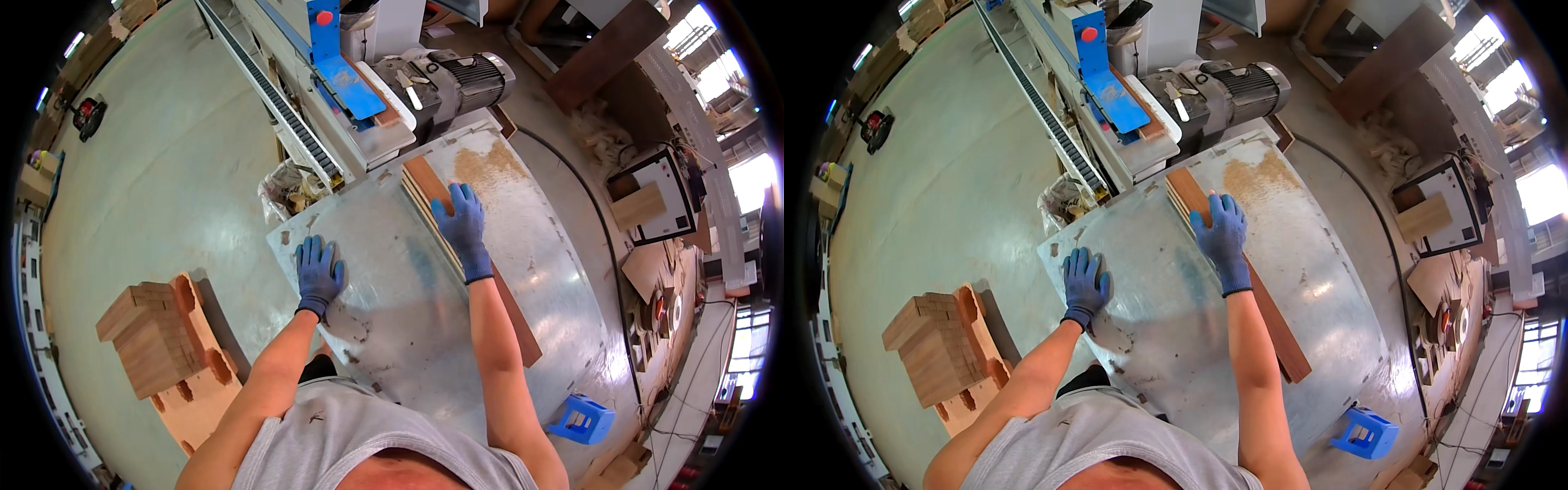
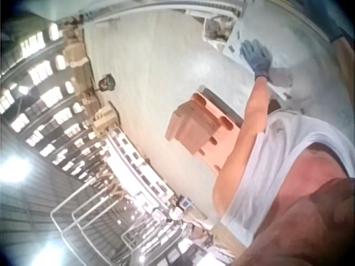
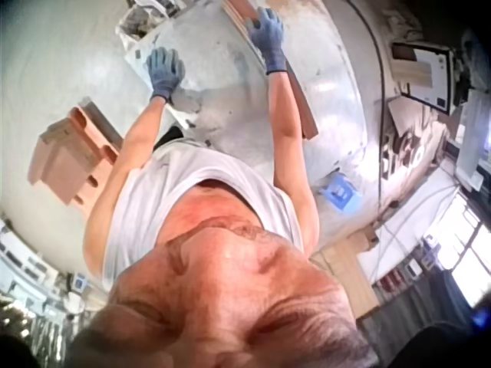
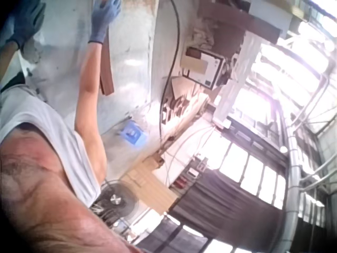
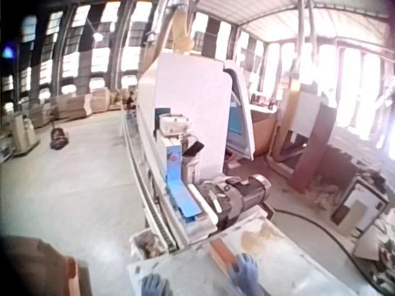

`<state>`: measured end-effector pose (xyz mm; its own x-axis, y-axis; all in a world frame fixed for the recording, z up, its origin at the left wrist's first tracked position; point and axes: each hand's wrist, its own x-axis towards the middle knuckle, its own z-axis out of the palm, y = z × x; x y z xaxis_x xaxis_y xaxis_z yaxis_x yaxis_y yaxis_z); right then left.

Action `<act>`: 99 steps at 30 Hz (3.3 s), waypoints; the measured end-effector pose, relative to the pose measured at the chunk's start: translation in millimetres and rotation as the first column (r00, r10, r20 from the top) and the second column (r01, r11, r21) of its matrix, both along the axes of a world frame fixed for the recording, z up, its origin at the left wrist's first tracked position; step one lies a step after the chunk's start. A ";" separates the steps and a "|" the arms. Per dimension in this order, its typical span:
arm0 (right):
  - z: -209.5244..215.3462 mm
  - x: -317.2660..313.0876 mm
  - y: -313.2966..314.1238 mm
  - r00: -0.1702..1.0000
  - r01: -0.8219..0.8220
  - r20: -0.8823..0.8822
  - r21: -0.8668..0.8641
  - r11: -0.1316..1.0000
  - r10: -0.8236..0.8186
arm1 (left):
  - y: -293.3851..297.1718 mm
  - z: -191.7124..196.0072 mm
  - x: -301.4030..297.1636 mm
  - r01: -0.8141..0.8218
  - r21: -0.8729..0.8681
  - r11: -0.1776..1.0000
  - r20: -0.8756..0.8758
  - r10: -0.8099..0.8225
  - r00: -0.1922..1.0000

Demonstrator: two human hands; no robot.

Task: The person gathers and aligns stacks of wooden planks on a metal work table and stacks them onto a pallet by hand.

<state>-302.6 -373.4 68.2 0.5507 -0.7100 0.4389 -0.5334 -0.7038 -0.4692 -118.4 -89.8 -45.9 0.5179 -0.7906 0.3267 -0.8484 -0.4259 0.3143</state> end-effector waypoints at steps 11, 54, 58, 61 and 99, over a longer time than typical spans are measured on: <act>-0.5 43.2 -14.0 1.000 0.001 -0.012 -0.021 1.000 -0.001 | -2.1 5.5 0.1 -0.012 0.027 1.000 -0.029 0.012 0.999; 48.1 -307.0 100.0 0.895 0.080 -0.442 0.285 0.955 0.056 | 1.2 0.3 1.9 -0.015 0.048 0.999 -0.051 0.017 0.999; 48.0 -312.7 74.9 0.919 0.012 -0.350 0.483 0.875 0.181 | 2.6 2.8 2.6 -0.020 0.052 0.998 -0.068 0.024 0.997; 9.0 -302.1 32.4 0.983 0.080 -0.182 0.562 0.823 0.029 | -0.3 4.6 2.0 -0.001 0.024 1.000 -0.062 0.002 0.998; -30.2 -81.9 206.2 0.644 -0.213 0.091 0.975 0.064 0.760 | 164.1 -41.7 30.2 -0.663 -0.037 0.747 -0.622 -0.537 -0.570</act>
<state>-384.4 -167.1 38.0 0.8284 0.0888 -0.5530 -0.5383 -0.1465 -0.8299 -88.1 74.3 -87.6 0.3876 -0.7410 -0.5484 0.9185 0.2601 0.2978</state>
